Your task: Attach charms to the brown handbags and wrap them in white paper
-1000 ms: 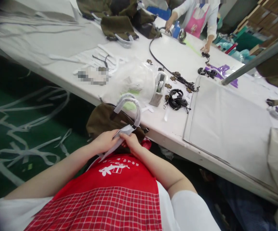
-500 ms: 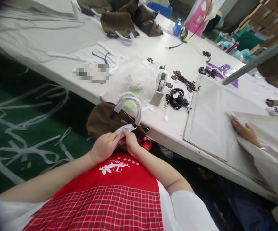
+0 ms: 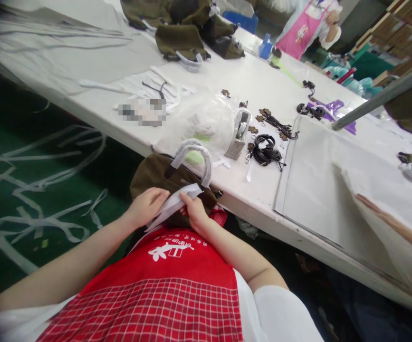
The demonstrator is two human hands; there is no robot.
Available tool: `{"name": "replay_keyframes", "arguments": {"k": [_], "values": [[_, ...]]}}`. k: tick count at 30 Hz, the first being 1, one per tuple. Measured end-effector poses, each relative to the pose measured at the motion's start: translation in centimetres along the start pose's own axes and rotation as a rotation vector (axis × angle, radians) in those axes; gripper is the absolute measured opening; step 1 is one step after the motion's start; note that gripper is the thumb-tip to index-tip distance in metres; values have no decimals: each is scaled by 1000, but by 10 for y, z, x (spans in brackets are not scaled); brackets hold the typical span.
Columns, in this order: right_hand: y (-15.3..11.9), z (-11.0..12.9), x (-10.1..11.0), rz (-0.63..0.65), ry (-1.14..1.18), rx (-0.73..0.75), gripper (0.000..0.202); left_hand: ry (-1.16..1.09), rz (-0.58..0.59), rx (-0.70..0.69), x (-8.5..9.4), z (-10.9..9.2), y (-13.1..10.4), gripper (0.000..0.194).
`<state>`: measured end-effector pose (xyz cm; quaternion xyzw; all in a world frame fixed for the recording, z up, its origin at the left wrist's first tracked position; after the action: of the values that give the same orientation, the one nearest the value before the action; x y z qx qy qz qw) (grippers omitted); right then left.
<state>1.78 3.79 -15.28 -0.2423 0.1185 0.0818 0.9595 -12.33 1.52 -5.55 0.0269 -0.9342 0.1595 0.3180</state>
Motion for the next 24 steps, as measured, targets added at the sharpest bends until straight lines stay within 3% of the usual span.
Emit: {"name": "replay_keyframes", "arguments": {"k": [4, 6, 9, 14, 19, 21, 24], "values": [[-3, 3, -3, 33, 4, 8, 40, -274, 401, 276, -37, 24, 8, 51], [-5, 4, -2, 37, -11, 8, 41, -399, 486, 330, -51, 27, 6, 51], [-8, 6, 2, 40, -23, -2, 40, -483, 465, 358, -57, 30, 6, 47], [-4, 4, 11, -19, -5, -42, 43, -310, 365, 267, -47, 28, 8, 38], [0, 5, 15, -13, -117, -33, 41, -382, 405, 305, -48, 27, 3, 42], [-6, 11, 10, 154, -221, -99, 47, -459, 424, 344, -49, 28, 1, 45], [-23, 35, 4, 617, -507, -187, 49, -489, 417, 359, -45, 26, 0, 46]]}}
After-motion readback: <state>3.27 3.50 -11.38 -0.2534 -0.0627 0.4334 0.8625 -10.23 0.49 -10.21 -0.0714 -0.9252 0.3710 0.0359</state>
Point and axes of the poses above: each hand's wrist, its own y-axis towards the middle knuckle, its own x-axis out of the back of the hand, z = x × y, the point moved 9 cm from there along y, towards the middle knuckle, and after that the axes turned 9 degrees about x, right-handed, at the moved point
